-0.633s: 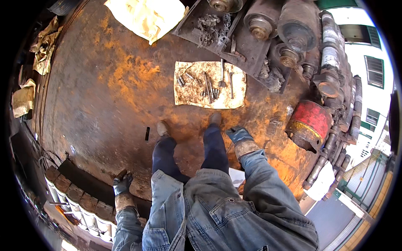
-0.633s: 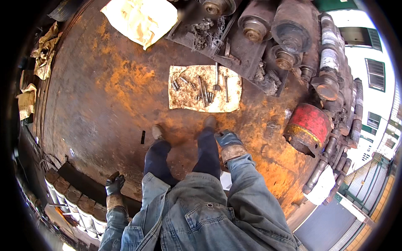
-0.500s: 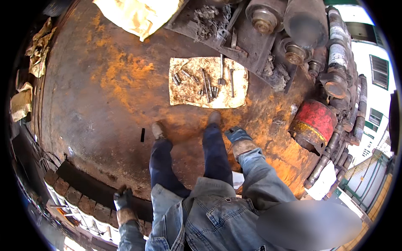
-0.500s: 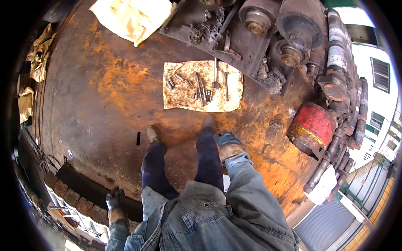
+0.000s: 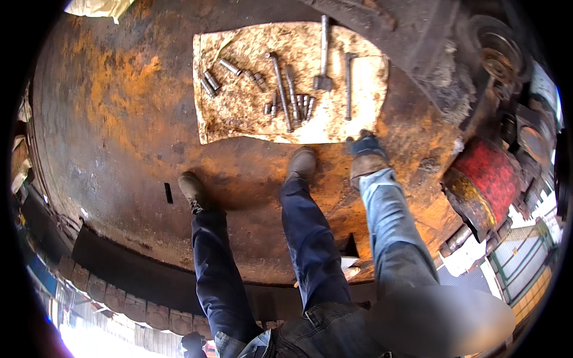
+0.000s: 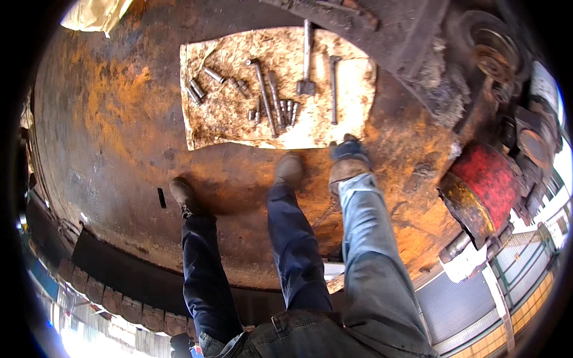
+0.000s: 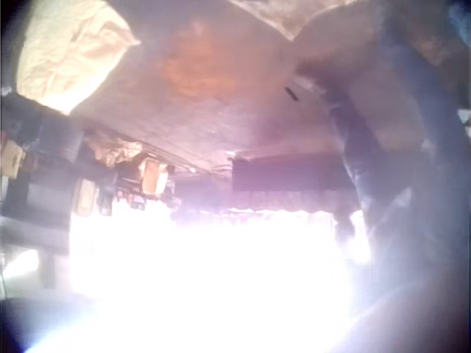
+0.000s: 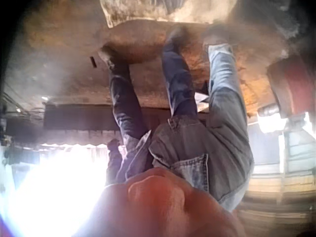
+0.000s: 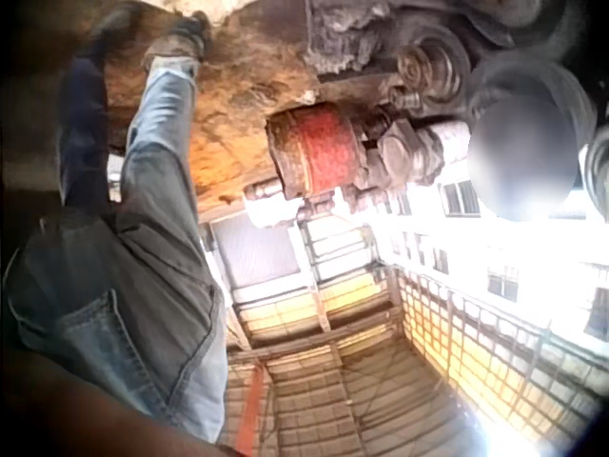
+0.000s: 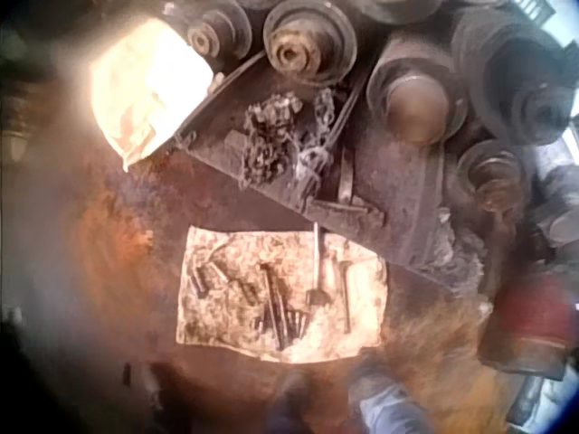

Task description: The person uses a power drill to remove bolts from a row of metal cylinders, collecting them on a paper bag. They then use a hammer and chisel to work on the cylinders, striking them repeatedly.

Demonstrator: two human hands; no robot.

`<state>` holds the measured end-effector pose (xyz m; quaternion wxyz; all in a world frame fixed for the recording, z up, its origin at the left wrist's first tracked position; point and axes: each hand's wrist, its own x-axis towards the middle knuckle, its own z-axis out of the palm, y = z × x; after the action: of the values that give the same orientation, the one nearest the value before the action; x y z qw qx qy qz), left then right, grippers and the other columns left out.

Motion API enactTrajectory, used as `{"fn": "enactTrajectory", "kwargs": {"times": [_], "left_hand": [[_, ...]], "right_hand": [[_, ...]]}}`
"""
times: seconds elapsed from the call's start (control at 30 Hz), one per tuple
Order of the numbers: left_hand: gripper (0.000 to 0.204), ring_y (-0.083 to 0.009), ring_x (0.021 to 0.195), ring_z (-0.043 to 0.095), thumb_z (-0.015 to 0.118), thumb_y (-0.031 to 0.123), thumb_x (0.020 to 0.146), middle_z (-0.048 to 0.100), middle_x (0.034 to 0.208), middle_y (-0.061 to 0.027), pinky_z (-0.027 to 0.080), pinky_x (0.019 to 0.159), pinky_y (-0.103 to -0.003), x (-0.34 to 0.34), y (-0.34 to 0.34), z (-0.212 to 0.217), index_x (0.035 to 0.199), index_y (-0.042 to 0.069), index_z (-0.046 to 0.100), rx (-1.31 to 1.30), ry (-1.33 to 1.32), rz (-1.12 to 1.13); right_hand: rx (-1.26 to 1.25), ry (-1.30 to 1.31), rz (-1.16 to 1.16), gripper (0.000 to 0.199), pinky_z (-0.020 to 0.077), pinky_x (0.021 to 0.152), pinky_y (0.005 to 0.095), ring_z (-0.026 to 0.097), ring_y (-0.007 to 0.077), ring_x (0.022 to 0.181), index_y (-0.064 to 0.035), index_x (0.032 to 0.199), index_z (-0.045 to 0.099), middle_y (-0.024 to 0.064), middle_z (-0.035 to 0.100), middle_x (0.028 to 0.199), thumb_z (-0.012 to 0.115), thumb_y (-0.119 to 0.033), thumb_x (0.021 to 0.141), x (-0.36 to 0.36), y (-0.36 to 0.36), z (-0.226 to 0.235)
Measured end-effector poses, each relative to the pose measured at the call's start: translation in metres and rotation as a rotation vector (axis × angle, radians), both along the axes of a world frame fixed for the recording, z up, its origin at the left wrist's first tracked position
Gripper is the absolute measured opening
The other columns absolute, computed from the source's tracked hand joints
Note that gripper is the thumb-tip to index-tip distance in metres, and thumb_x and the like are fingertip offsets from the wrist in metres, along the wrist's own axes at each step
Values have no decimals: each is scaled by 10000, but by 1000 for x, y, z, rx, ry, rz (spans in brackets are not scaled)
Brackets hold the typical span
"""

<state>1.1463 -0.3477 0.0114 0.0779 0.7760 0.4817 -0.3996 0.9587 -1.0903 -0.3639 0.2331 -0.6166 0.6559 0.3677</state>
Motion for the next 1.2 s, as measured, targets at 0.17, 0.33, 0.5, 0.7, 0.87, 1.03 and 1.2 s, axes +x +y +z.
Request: {"fn": "enactTrajectory", "kwargs": {"times": [0.17,0.33,0.5,0.7,0.87,1.03,1.2], "left_hand": [[193,-308,795,672,685,150,886,676,995,-155,569,609,-463,-8,-10,-3,1053,79,617,84,9,-5],[202,-307,778,672,684,187,889,677,996,-163,566,612,-461,-16,-16,3,1050,78,629,154,12,2],[217,-305,761,673,684,224,892,679,998,-171,562,616,-459,-16,-24,-4,1047,78,641,184,37,-10],[244,-304,741,673,683,268,895,681,999,-181,557,620,-457,-20,-28,-11,1043,77,655,164,29,-13],[270,-302,724,673,683,306,898,682,1000,-189,554,624,-455,-16,-24,-27,1040,76,667,93,-6,-29],[300,-301,708,673,683,343,901,684,1001,-197,550,628,-453,-19,2,-37,1037,76,679,26,-80,-45],[332,-299,691,673,682,380,904,686,1002,-205,546,631,-451,46,70,-68,1034,75,691,-47,-289,-447]], "right_hand": [[-4,107,-56,388,544,866,481,695,350,1000,-97,1079,719,179,733,998,735,-408,847,-9,-25,-58],[38,144,-103,385,545,853,485,697,348,986,-96,1080,713,181,732,981,738,-399,844,-12,-27,-97],[16,129,-139,313,528,753,462,657,318,854,-73,1055,695,172,703,908,729,-305,847,-28,-32,-128],[8,58,-208,212,503,606,426,597,275,660,-40,1016,671,157,659,804,716,-168,853,-40,-33,-145],[61,-211,-506,144,483,484,397,546,238,498,-12,984,650,145,622,717,705,-54,858,-70,-24,-143],[154,-691,-1216,93,579,507,440,567,238,480,15,964,624,156,623,712,670,-41,906,-16,-6,-41],[336,-934,-1502,95,651,597,437,657,289,574,40,968,605,227,673,833,605,-51,942,-15,31,40]]}}
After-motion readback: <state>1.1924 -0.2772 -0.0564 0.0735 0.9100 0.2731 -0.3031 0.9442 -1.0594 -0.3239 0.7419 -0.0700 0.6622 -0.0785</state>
